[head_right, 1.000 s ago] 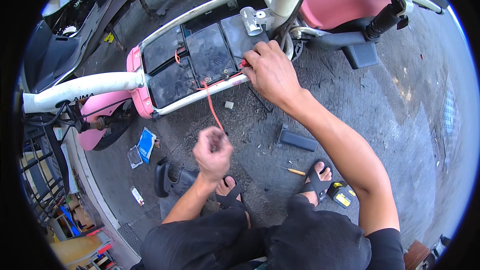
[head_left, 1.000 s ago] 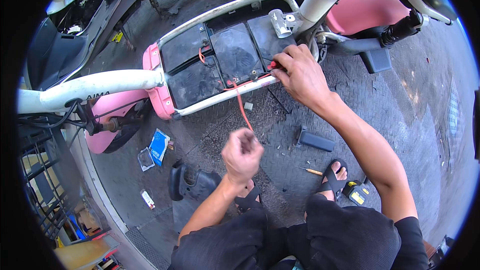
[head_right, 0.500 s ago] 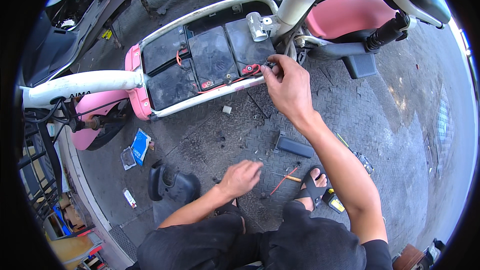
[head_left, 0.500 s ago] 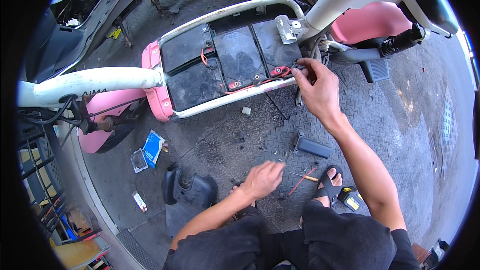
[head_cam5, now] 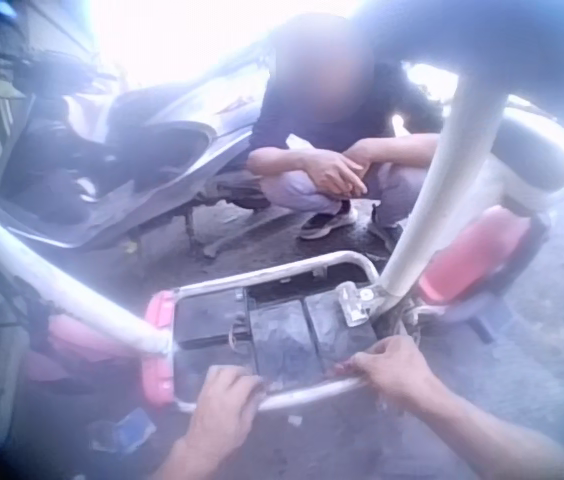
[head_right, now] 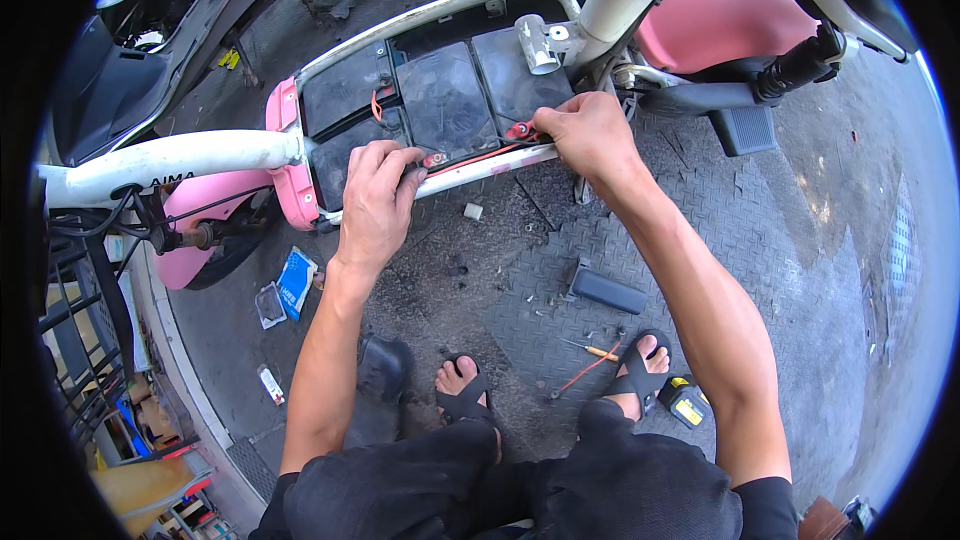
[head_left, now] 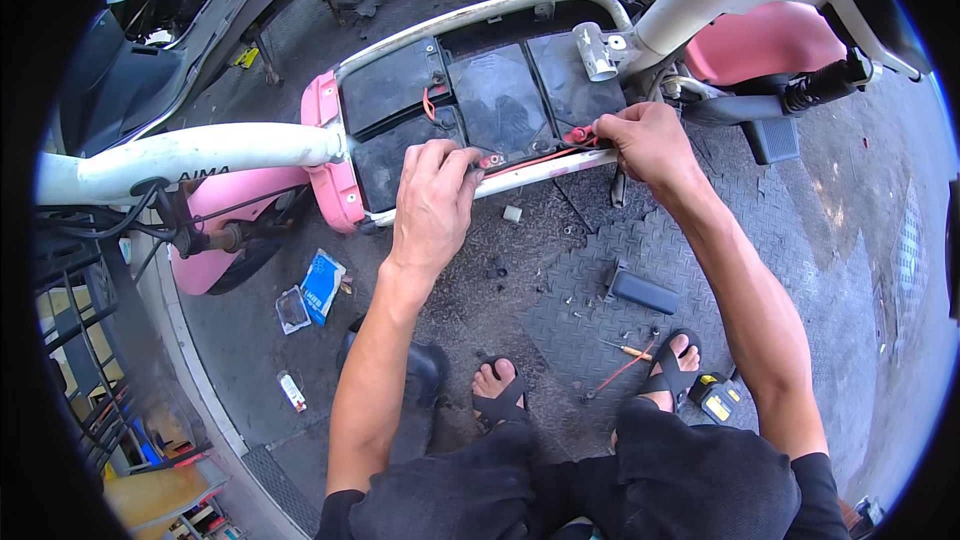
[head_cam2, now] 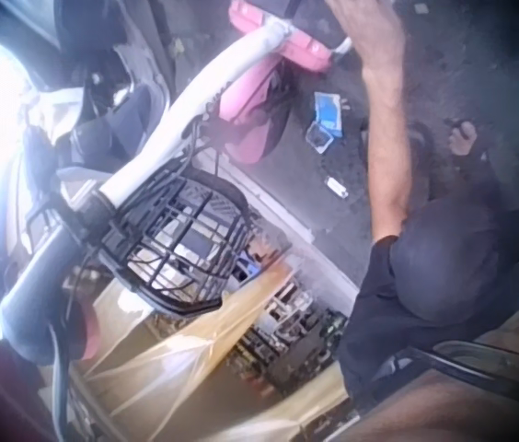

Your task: The person uses a cordless impact driver and screwdriver to remove screws from a scooter battery compartment, disconnects wires, removes the battery, and then reassembles the compartment cover. The task includes handling tools, wires, and plastic parts.

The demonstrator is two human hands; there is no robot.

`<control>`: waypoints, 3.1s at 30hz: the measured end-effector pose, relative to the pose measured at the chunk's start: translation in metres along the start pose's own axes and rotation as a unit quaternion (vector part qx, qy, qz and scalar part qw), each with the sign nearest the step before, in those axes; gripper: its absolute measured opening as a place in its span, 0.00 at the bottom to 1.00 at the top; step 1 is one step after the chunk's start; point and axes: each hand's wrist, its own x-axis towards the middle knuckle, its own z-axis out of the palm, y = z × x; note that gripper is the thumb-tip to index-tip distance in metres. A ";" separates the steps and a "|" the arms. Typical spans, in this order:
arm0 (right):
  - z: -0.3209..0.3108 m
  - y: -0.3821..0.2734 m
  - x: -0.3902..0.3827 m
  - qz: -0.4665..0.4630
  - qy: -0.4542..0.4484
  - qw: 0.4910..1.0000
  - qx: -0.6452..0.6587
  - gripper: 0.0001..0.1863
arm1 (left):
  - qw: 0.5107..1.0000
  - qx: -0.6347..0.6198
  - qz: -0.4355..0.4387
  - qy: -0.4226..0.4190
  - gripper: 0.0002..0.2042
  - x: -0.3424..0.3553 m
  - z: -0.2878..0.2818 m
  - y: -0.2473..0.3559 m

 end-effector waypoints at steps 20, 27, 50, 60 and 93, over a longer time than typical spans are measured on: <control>-0.062 0.214 -0.169 -0.009 -0.166 0.904 -0.395 0.10 | 0.773 -0.545 -0.222 -0.239 0.10 -0.071 -0.010 0.101; -0.007 0.273 -0.232 -0.214 -0.303 0.814 -0.447 0.11 | 0.792 -0.449 -0.380 -0.162 0.07 -0.110 0.091 0.093; -0.114 0.292 -0.155 -0.065 0.187 0.818 -0.540 0.12 | 0.980 -0.125 -0.150 0.041 0.10 0.027 -0.035 -0.019; -0.176 0.296 -0.147 -0.081 0.025 0.874 -0.479 0.10 | 0.999 -0.035 -0.021 0.018 0.13 0.092 -0.016 -0.064; 0.033 -0.044 -0.080 -0.287 -0.045 0.821 -0.492 0.09 | 0.970 0.027 -0.104 -0.220 0.33 0.165 0.032 -0.041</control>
